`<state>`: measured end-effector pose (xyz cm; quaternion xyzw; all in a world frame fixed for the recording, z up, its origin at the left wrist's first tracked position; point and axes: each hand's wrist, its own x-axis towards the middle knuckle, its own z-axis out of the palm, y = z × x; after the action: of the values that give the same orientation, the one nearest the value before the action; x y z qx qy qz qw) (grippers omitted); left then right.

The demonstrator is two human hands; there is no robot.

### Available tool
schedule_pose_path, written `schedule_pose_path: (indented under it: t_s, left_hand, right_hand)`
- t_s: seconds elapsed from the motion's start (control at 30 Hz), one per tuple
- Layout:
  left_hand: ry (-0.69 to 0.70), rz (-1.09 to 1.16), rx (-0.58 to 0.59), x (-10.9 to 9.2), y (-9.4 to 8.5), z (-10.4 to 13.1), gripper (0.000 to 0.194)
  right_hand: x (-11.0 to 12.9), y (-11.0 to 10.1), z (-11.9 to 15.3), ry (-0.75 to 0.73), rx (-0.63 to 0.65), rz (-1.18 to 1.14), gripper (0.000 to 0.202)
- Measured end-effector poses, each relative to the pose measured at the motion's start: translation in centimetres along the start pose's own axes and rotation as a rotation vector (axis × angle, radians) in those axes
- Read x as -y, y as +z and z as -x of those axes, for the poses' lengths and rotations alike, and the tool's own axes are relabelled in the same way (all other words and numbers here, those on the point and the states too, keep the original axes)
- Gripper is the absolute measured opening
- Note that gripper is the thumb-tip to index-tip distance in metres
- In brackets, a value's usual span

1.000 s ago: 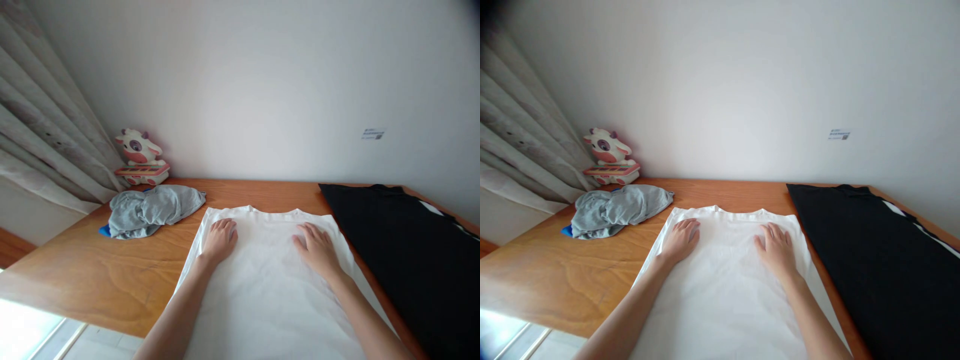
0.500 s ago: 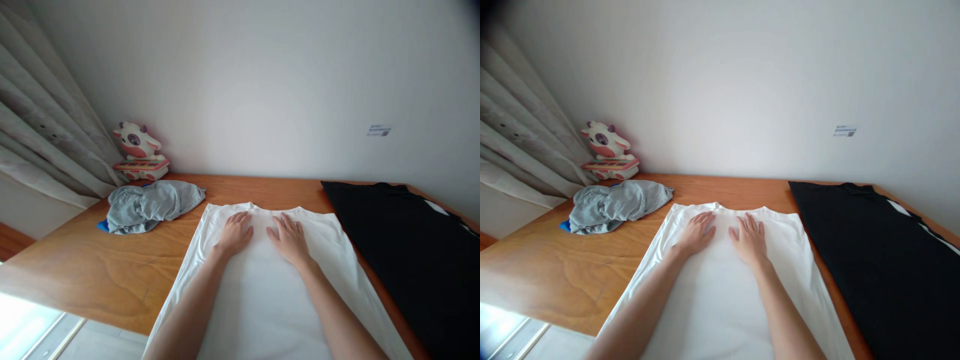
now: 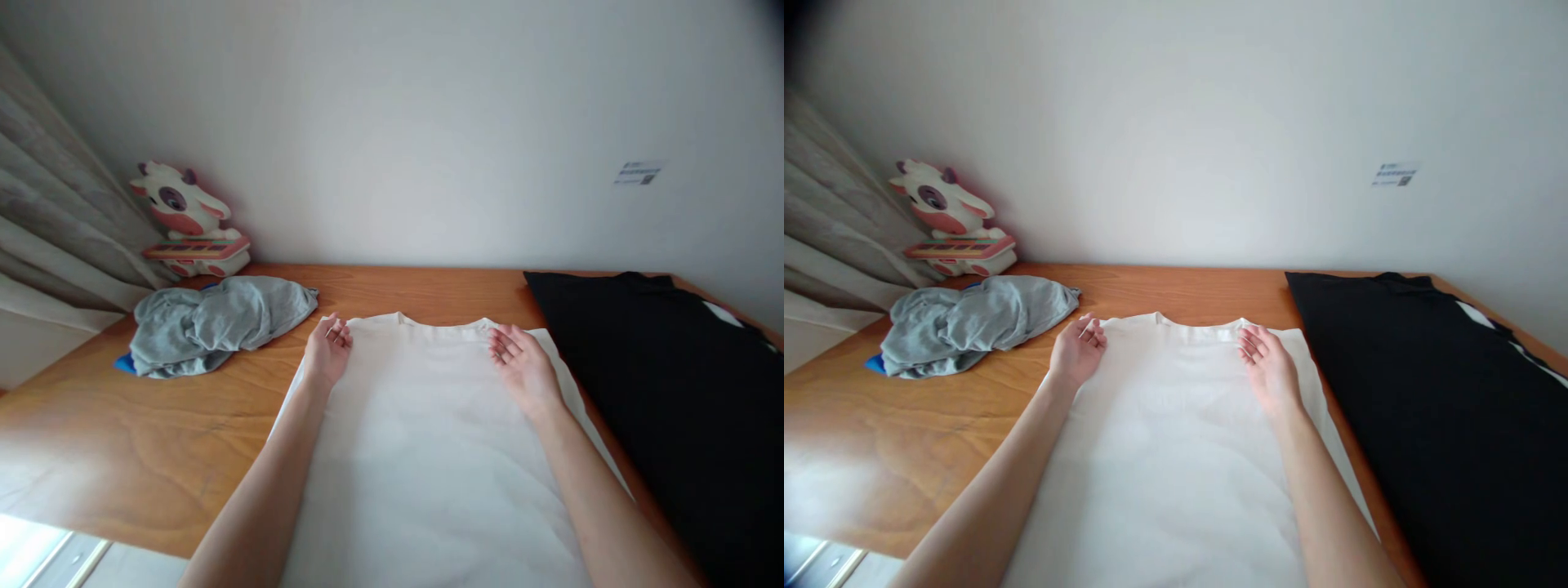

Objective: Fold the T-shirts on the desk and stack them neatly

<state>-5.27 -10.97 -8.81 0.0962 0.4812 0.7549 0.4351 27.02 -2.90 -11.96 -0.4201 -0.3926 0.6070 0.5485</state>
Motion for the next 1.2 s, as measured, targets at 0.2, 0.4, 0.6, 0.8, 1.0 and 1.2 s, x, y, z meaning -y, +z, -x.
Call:
schedule_pose_path:
  t_s: [0.2,0.4,0.6,0.8,1.0,1.2]
  left_hand:
    - [0.091,-0.163,0.006,0.4,-0.1,0.0,0.006]
    - [0.501,-1.039,0.177,2.7,0.1,2.2,0.023]
    - [0.734,-1.786,0.047,3.6,-1.2,1.5,0.043]
    - [0.708,-1.786,-0.115,3.1,-1.6,0.0,0.056]
    - [0.661,-1.787,0.008,2.4,-1.5,-0.4,0.058]
    - [0.747,-1.752,0.161,1.6,-1.5,-1.6,0.048]
  right_hand:
    - [1.2,-2.1,-0.8,0.072,-0.054,-0.306,0.024]
    - [-0.1,-1.7,-0.4,-0.383,-0.268,0.508,0.030]
    - [-1.3,-0.6,0.9,-0.432,-0.202,1.560,0.053]
    - [-0.8,0.5,0.7,-0.302,-0.245,1.635,0.047]
    - [0.8,0.2,1.8,-0.243,-0.240,1.631,0.038]
    - [4.3,-3.3,4.2,-0.234,-0.005,1.630,0.040]
